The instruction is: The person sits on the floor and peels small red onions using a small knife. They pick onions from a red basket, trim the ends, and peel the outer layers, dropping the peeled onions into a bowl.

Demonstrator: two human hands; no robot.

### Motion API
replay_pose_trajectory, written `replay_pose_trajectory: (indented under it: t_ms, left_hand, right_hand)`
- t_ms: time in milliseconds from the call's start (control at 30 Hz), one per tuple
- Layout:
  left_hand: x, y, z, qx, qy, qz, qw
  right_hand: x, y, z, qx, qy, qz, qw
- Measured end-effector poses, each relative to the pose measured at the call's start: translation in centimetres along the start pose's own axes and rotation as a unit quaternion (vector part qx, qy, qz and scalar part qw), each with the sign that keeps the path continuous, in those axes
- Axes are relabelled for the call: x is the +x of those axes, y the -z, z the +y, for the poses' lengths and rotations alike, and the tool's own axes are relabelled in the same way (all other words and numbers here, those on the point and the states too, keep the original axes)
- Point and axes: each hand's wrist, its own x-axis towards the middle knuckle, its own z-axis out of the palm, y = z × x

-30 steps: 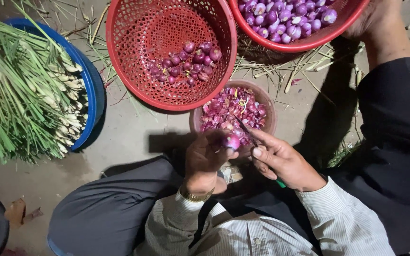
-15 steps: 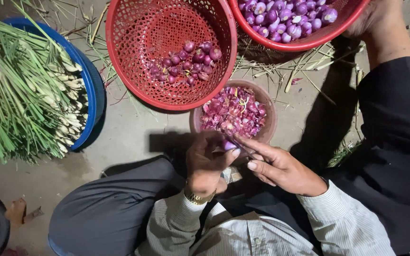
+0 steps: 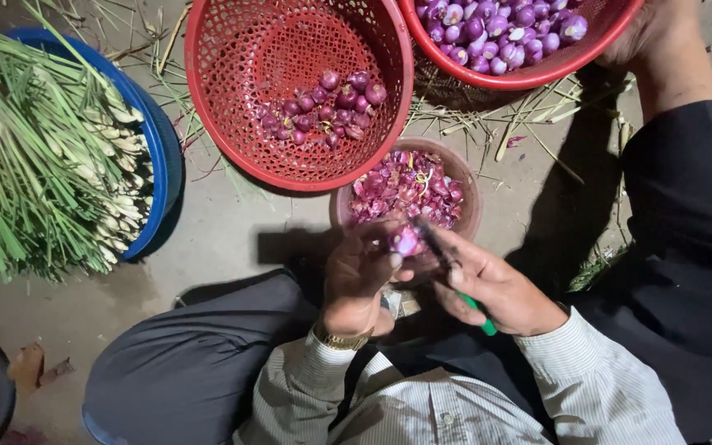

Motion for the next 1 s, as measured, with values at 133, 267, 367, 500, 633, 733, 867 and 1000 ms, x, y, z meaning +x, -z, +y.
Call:
replay_pose_trajectory:
  t_ms: [133,267,367,500,633,733,867,1000]
  left_hand:
    - [0.1,1.7,-1.7,0.001,0.016,0.016,1.0]
    - [0.0,1.7,-1.7,0.009,0.025,0.024,0.999]
    - [0.1,1.3,-1.6,-0.001,0.025,0.024,0.999]
    - [0.4,1.6,-1.9,-0.006,0.001,0.027,1.0]
    - [0.1,1.5,-1.6,0.008,0.019,0.013,1.0]
    - [0.0,1.3,-1.3,-0.007,-0.01,0.002,1.0]
    - [0.1,1.1,-1.3,0.038,-0.032,-0.012,0.999]
    - [0.0,0.9,-1.9,0.069,-0.081,0.007,0.994]
  right_hand:
    - [0.0,1.4,1.1,-0.028,-0.018,-0.049,0.998]
    - [-0.1,2.0,1.7,-0.012,-0.007,-0.043,0.999]
    - [0.5,0.1,0.3,0.015,0.003,-0.03,0.999]
    - [0.0,1.5,1.7,-0.013,0.0,-0.048,0.999]
    - [0.0,2.5,2.1,-0.018,-0.001,-0.025,1.0]
    - [-0.1,3.0,2.4,-0.026,0.01,0.002,1.0]
    - [-0.1,2.3,2.0,0.01,0.012,0.016,1.0]
    - [0.2,0.8,1.0,0.006,-0.013,-0.038,0.999]
